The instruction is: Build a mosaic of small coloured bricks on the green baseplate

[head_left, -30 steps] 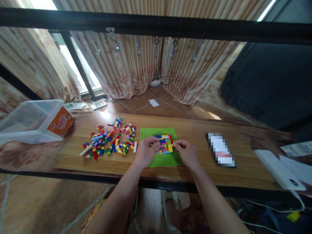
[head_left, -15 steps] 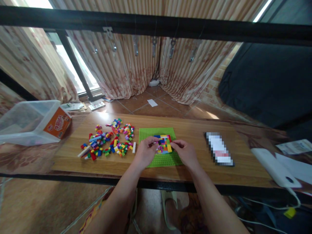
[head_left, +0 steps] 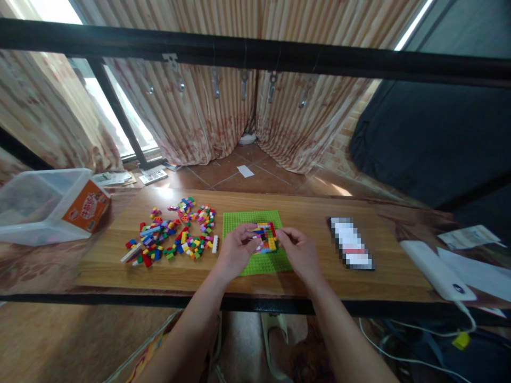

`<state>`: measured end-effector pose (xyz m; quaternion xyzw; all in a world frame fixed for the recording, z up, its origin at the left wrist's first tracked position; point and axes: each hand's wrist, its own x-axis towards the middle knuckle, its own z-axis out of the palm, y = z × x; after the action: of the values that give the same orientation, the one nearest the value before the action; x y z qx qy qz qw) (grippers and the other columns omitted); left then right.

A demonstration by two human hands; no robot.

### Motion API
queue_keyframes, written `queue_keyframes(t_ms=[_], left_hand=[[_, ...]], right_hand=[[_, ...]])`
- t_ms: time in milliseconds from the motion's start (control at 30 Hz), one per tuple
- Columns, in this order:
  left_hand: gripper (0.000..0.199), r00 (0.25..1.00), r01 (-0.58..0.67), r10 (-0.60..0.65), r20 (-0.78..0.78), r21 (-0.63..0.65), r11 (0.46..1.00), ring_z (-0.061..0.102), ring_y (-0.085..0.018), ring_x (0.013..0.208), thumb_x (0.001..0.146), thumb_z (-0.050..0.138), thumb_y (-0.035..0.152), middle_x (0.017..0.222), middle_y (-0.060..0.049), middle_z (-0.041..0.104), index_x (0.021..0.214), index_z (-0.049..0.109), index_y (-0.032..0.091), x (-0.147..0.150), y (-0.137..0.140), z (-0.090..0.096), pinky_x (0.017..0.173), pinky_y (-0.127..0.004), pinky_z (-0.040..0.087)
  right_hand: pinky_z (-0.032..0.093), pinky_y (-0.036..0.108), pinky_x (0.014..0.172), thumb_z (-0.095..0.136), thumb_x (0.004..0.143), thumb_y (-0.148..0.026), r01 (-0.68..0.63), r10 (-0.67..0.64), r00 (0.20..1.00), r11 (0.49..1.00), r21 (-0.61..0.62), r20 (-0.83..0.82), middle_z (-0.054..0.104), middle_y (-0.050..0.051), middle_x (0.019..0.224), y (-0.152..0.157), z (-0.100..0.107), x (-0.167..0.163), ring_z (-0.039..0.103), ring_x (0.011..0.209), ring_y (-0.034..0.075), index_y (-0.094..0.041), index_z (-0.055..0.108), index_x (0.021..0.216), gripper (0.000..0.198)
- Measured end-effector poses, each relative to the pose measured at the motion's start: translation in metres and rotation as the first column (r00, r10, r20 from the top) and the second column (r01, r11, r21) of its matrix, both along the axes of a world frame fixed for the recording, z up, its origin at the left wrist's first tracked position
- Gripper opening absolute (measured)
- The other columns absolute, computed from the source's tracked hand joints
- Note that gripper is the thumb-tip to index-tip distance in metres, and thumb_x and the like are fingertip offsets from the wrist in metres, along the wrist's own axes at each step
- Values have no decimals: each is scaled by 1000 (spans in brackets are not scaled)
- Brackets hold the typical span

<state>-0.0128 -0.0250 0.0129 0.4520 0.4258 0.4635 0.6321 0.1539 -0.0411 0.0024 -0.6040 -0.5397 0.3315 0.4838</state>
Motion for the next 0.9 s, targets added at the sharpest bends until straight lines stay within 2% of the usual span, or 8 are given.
queue_keyframes(t_ms=[133, 267, 433, 600, 700, 900], left_hand=[[38, 999, 33, -33, 18, 12, 999, 59, -10, 58, 63, 78, 26, 71, 2, 67, 95, 60, 16, 2, -2, 3, 55, -21, 48], [42, 994, 105, -106, 17, 47, 993, 60, -10, 59, 64, 78, 27, 73, 1, 69, 100, 59, 15, 3, -4, 6, 55, -21, 46], [43, 989, 145, -145, -9, 75, 987, 59, -9, 57, 66, 78, 27, 68, 2, 68, 102, 57, 15, 3, -6, 6, 56, -21, 45], [40, 986, 166, -166, 8, 47, 985, 61, -10, 59, 66, 79, 29, 70, 1, 70, 97, 58, 15, 4, -7, 9, 58, -21, 46], [39, 993, 121, -122, 6, 40, 992, 62, -11, 61, 65, 79, 28, 72, 0, 70, 97, 61, 15, 3, -7, 12, 60, -22, 48], [33, 995, -100, 100, -30, -2, 995, 63, -12, 63, 64, 78, 27, 75, 0, 69, 91, 64, 14, -1, -1, 11, 59, -23, 50]], right_hand=[[45, 27, 65, 63, 81, -45, -141, 142, 985, 990, 19, -102, 71, 2, 76, -8, 12, -9, 61, 68, 15, -18, 72, 83, 29], [43, 25, 61, 64, 80, -43, -164, 163, 975, 986, 3, -154, 67, 0, 68, -11, 15, -12, 56, 62, 13, -18, 70, 74, 27], [42, 25, 62, 64, 81, -42, -207, 202, 962, 978, -9, -183, 68, 1, 69, -13, 13, -12, 56, 64, 13, -18, 70, 75, 26], [37, 23, 51, 64, 79, -48, -214, 191, 948, 975, -66, -252, 60, -2, 58, -15, 16, -10, 47, 52, 10, -17, 68, 71, 32], [39, 24, 51, 66, 75, -51, -188, 150, 936, 977, -95, -317, 62, -1, 60, -15, 18, -5, 48, 51, 9, -17, 68, 71, 35], [44, 25, 50, 70, 67, -51, 68, -109, 959, 985, -161, -262, 67, 4, 64, -9, 7, 18, 54, 52, 12, -16, 71, 73, 36]])
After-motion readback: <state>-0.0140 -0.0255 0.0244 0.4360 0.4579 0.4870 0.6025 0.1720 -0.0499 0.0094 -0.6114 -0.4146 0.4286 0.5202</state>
